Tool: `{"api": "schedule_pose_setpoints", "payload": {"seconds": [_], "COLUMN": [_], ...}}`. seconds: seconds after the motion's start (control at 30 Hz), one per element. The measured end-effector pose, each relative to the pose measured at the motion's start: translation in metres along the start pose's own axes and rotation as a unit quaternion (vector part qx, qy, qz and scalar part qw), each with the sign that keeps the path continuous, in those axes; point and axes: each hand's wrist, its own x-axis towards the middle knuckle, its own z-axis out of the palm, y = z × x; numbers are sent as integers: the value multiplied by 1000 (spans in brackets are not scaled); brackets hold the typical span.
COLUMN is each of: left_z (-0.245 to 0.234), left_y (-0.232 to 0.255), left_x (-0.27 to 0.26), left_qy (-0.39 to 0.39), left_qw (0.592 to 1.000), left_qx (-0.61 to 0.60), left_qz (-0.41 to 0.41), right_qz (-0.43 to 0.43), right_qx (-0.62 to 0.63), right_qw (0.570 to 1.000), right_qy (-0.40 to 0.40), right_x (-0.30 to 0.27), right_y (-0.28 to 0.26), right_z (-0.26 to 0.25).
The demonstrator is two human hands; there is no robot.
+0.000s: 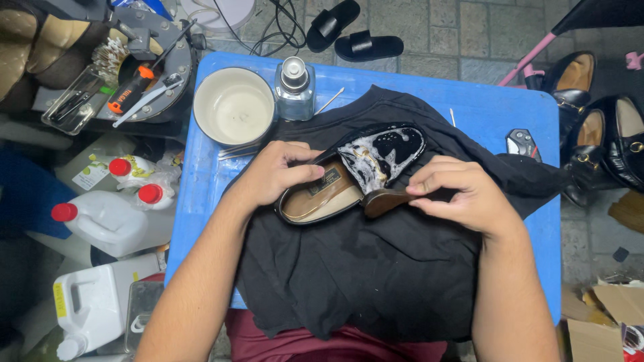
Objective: The person scrubs a black loafer with a brush and soapy water, then wipes it with a cloth. They repeat the process on the other side of the shoe, focusing on the sole and upper surfaces.
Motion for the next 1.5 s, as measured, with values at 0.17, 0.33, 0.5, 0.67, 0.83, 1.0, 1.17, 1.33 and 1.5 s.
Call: {"api": "schedule_pose_setpoints", "payload": {"seconds": [0.17, 0.33, 0.5, 0.67, 0.83, 1.0, 1.17, 1.33, 1.5], "left_z": [-2, 0, 0, -1, 0, -1, 1, 0, 1], "left_y": [0, 0, -1, 1, 2, 5, -1, 6, 5], "left_x": [0, 0, -1, 0, -1, 0, -2, -1, 1], "left_qy": [1, -4, 0, -2, -6, -13, -11, -11, -17], "left_qw": [1000, 1000, 1000, 1000, 1000, 1000, 1000, 1000, 1000], "left_qx": [11, -2, -2, 20, 13, 8, -2, 5, 17], "left_qz": [-4, 8, 2, 0, -5, -1, -1, 6, -19], "right_qz": [36, 8, 59, 69, 99, 134, 31, 42, 76], "right_qx": [-82, -39, -143, -221, -108, -213, -452, -445, -143], "right_qw": [995, 999, 981, 960, 983, 967, 889, 894, 980], "right_qy": [50, 33, 120, 157, 108, 48, -62, 4, 117], "right_x": [-2, -4, 1, 6, -1, -5, 11, 15, 17], "right_y": [-3, -3, -18, -27, -23, -26, -40, -41, -35], "right_z": [-6, -5, -8, 26, 11, -28, -51, -36, 19]}}
